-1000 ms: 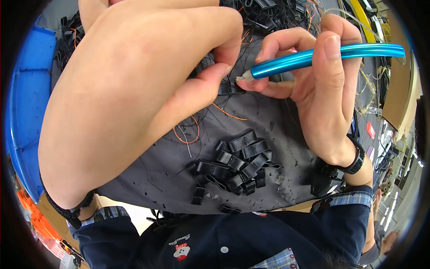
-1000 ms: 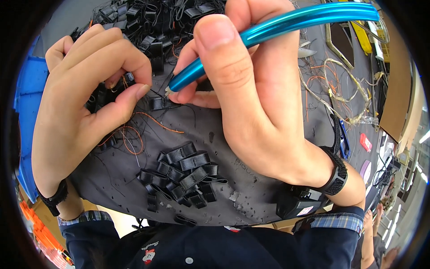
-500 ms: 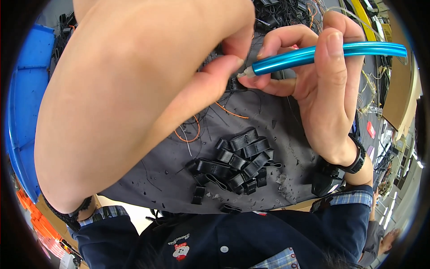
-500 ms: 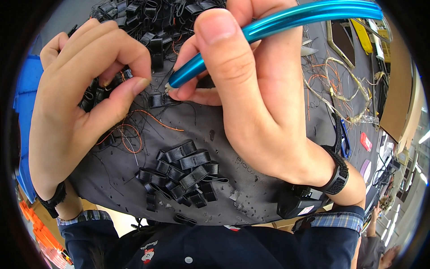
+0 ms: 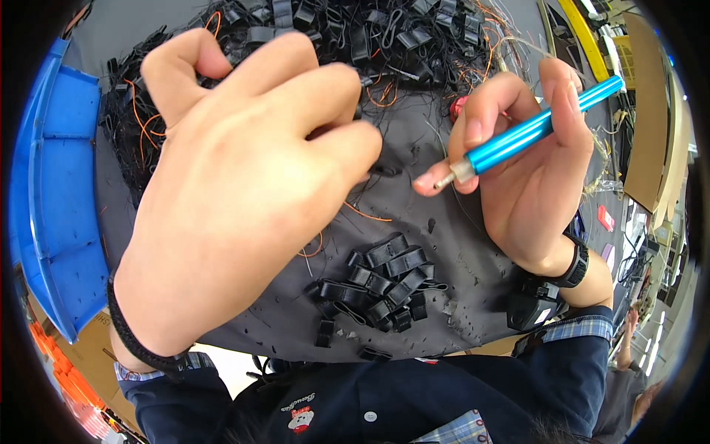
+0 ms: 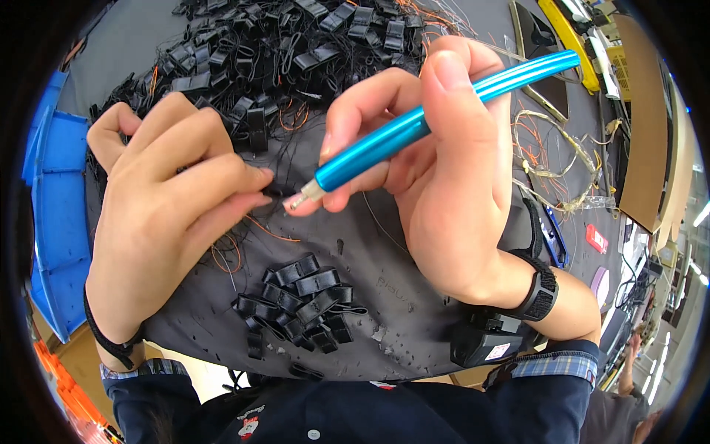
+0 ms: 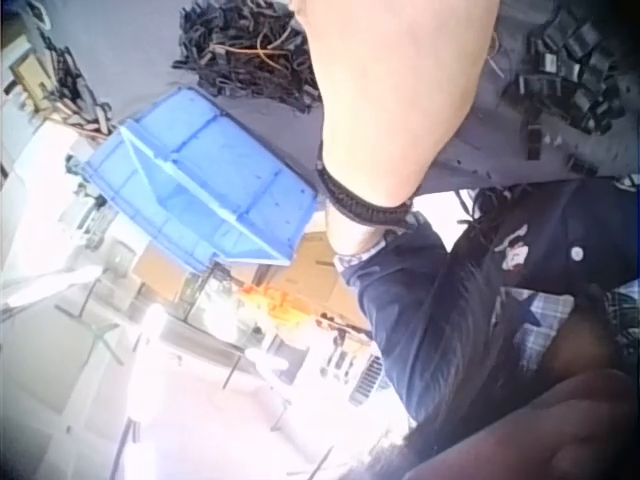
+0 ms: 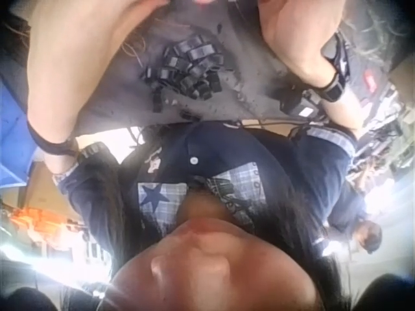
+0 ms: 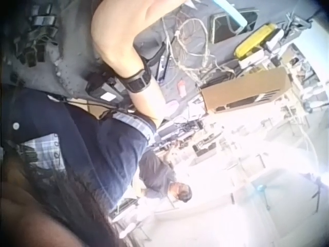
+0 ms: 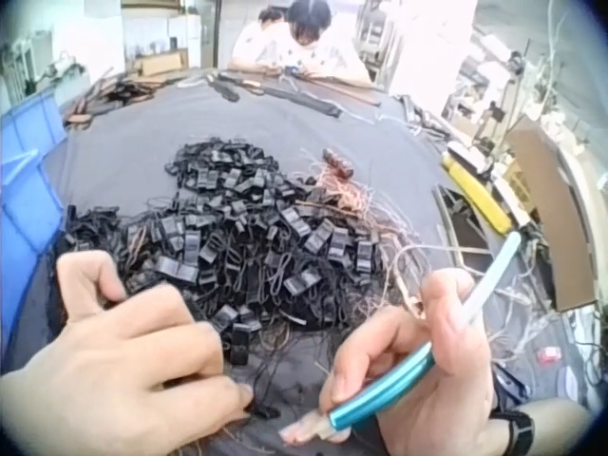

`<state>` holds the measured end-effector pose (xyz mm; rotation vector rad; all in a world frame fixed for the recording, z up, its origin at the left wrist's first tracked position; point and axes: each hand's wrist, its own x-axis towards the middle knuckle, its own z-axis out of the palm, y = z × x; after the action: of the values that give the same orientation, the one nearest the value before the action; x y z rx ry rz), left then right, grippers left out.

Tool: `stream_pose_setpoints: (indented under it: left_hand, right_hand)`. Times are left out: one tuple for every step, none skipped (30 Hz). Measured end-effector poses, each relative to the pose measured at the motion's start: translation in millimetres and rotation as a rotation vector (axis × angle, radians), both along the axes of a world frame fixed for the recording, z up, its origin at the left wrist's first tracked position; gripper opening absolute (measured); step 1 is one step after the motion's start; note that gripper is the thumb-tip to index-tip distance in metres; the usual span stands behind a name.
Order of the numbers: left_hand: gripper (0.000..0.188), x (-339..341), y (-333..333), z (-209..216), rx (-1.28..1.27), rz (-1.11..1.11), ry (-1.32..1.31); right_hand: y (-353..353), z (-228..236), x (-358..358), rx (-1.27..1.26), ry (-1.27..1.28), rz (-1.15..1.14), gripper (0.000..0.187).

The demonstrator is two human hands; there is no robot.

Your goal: The recorder is assembling small electronic components by soldering or applying adhesive to wires inside black plastic housings.

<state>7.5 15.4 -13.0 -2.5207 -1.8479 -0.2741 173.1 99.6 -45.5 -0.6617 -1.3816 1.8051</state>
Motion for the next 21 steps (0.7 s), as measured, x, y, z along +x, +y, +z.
stream_pose_setpoints:
  left_hand:
    - [0.016, 0.1, 2.3, -1.1, 0.064, 0.009, 0.031]
    - [0.017, 0.4, 2.5, -1.8, 0.123, 0.026, 0.064]
    - [0.021, 2.3, 3.0, -2.2, 0.168, 0.015, 0.073]
    - [0.021, 1.8, 2.9, -1.6, 0.170, 0.017, 0.076]
    - [0.021, 0.9, 3.5, -1.9, 0.140, 0.012, 0.078]
    - [0.022, -0.1, 4.2, -2.6, 0.109, 0.007, 0.079]
    - [0.022, -2.8, 8.0, -5.6, 0.109, 0.005, 0.076]
    - [0.022, -6.8, 13.0, -9.0, 0.256, -0.124, 0.103]
    - [0.023, -8.9, 15.2, -11.0, 0.403, -0.253, 0.129]
    - [0.023, -7.7, 12.3, -8.9, 0.401, -0.250, 0.129]
    - [0.024, -5.3, 8.0, -4.8, 0.218, -0.084, 0.053]
    - [0.026, -4.1, 5.3, -2.3, 0.035, 0.083, -0.024]
    - [0.026, -4.3, 4.9, -2.0, 0.034, 0.085, -0.024]
    - [0.025, -5.0, 5.9, -2.9, 0.028, 0.072, -0.030]
    - [0.025, -5.7, 6.7, -3.7, 0.022, 0.060, -0.035]
    - [0.025, -6.9, 7.1, -3.8, 0.020, 0.061, -0.037]
    - [0.024, -8.8, 7.0, -3.4, -0.009, 0.044, -0.045]
    - [0.023, -10.4, 6.8, -3.1, -0.039, 0.027, -0.052]
    - [0.023, -11.5, 6.7, -3.1, -0.042, 0.029, -0.053]
    - [0.022, -12.6, 6.4, -3.3, -0.045, 0.016, -0.043]
    - [0.021, -13.1, 5.9, -3.5, -0.047, 0.002, -0.033]
  right_hand:
    - [0.1, 0.0, 1.6, 0.000, 0.030, -0.003, 0.025]
    - [0.1, -0.3, 2.0, -0.004, 0.061, 0.001, 0.025]
    - [0.6, -0.2, 2.1, -0.011, 0.049, -0.001, 0.026]
    - [0.4, -0.3, 1.6, -0.009, 0.052, 0.001, 0.026]
    - [0.1, -0.9, 1.5, 0.020, 0.026, -0.008, 0.026]
    - [0.1, -1.8, 1.6, 0.049, 0.000, -0.018, 0.026]
    - [1.3, -3.0, 2.6, 0.048, -0.003, -0.019, 0.026]
    - [2.6, -3.8, 3.9, 0.089, 0.011, 0.001, 0.026]
    - [3.0, -4.9, 4.6, 0.130, 0.025, 0.021, 0.026]
    - [1.6, -6.2, 3.0, 0.128, 0.025, 0.024, 0.026]
    - [-0.2, -7.8, 0.5, 0.190, 0.001, 0.016, 0.026]
    - [-1.5, -9.1, -0.9, 0.252, -0.022, 0.008, 0.026]
    - [-0.1, -9.8, 1.8, 0.290, -0.034, 0.084, 0.027]
    - [-0.1, -10.7, 1.7, 0.288, -0.037, 0.085, 0.027]
    - [-0.3, -11.4, 1.7, 0.327, -0.055, 0.126, 0.027]
    - [-0.4, -12.1, 1.6, 0.366, -0.072, 0.167, 0.027]
    - [1.4, -12.6, 3.3, 0.380, -0.095, 0.222, 0.026]
    - [1.5, -13.2, 3.1, 0.377, -0.096, 0.224, 0.026]
    - [1.3, -13.7, 2.9, 0.386, -0.111, 0.226, 0.025]
    - [1.0, -14.0, 2.9, 0.395, -0.128, 0.228, 0.025]
    - [0.8, -13.7, 2.8, 0.391, -0.130, 0.230, 0.025]
